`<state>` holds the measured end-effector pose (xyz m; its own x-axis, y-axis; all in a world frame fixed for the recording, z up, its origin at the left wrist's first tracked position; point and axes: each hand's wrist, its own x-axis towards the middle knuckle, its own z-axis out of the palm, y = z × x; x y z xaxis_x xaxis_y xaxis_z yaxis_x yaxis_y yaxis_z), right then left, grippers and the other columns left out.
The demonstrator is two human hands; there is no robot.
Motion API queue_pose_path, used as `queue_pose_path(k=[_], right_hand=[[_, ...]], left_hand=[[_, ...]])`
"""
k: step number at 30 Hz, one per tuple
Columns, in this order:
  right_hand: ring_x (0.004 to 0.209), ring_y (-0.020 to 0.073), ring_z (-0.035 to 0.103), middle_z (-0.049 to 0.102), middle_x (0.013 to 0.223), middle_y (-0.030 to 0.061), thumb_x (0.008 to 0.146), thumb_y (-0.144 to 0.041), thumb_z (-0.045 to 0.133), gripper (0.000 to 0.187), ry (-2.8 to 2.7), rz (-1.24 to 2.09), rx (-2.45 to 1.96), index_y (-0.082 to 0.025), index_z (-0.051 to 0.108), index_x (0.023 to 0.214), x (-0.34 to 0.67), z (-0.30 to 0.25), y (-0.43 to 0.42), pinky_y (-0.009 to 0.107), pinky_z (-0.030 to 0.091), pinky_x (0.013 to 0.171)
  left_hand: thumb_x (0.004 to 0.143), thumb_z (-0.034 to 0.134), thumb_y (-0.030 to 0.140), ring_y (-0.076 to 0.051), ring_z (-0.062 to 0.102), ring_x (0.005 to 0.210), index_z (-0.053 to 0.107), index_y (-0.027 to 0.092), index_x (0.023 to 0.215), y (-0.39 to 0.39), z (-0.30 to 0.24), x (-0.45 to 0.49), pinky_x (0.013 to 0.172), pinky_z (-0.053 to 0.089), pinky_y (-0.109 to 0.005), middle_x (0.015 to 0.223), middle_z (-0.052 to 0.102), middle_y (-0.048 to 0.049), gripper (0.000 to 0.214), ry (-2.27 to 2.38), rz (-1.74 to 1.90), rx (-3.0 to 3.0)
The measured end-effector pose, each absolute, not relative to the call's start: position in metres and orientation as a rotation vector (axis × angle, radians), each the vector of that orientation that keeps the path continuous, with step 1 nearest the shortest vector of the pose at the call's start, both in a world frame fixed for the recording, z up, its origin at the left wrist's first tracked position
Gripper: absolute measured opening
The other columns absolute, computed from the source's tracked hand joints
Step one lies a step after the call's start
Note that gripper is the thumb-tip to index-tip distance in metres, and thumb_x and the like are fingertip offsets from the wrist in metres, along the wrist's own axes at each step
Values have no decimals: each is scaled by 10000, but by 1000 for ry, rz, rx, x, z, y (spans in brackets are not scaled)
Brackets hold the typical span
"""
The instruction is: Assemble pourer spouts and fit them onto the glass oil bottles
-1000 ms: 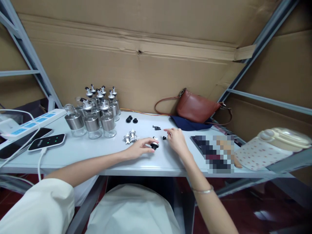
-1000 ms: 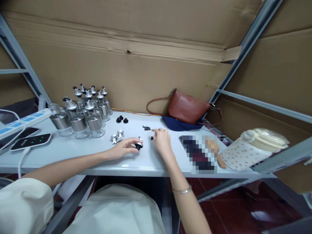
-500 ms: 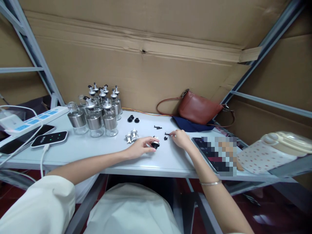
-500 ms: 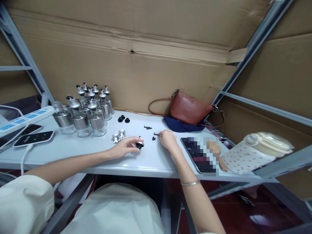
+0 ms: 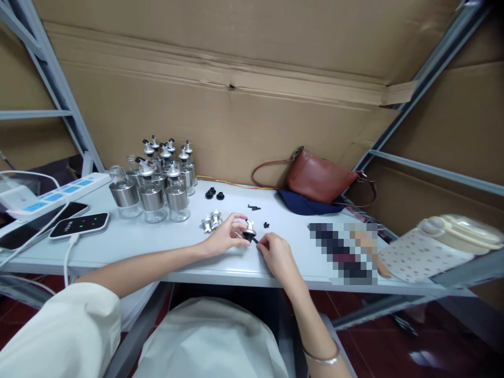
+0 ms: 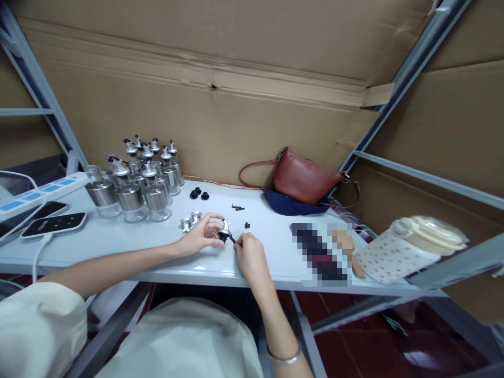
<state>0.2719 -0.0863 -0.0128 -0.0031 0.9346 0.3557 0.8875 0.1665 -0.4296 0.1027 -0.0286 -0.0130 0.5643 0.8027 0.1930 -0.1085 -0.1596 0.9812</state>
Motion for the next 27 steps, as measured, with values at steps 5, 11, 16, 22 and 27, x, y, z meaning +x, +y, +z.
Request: queue_pose_path(k=[5, 11, 16, 22, 27], right_hand=[[686, 196, 592, 645, 739, 49, 750, -87, 484, 169, -1812, 189, -1674, -194, 603, 804, 258, -18, -78, 289, 410, 653], [702, 208, 585, 618, 781, 75, 763, -199, 480, 123, -1603, 229, -1590, -191, 603, 764, 256, -26, -81, 321, 438, 698], [661, 208, 592, 629, 730, 53, 797, -351, 475, 159, -1360, 400, -1503, -207, 539, 775, 259, -24, -83, 326, 440, 668], [630, 177, 572, 630, 680, 36, 775, -393, 557, 207, -1092, 369, -1403, -190, 575, 735, 257, -17, -92, 288, 443, 602], [680, 171, 606, 682, 751, 48, 763, -360, 624, 203, -1097, 420, -1218, -166, 675, 796, 252, -17, -95, 293, 483, 646]], left_hand=[[588, 784, 180, -101, 560, 750, 439, 200, 1138, -28, -13, 102, 669, 422, -233, 909, 574, -3, 650, 614, 886, 1540], [588, 781, 175, -110, 566, 782, 473, 185, 1163, -28, -12, 102, 722, 436, -252, 929, 587, -16, 652, 605, 870, 1531], [599, 782, 177, -134, 583, 838, 481, 193, 1180, -28, -13, 101, 734, 445, -265, 962, 590, -34, 654, 579, 846, 1592], [641, 769, 198, -147, 597, 866, 474, 199, 1216, -29, -14, 100, 764, 447, -285, 994, 620, -57, 646, 513, 799, 1636], [650, 763, 191, -147, 600, 864, 479, 188, 1225, -31, -11, 100, 792, 444, -300, 992, 632, -56, 641, 479, 778, 1633]])
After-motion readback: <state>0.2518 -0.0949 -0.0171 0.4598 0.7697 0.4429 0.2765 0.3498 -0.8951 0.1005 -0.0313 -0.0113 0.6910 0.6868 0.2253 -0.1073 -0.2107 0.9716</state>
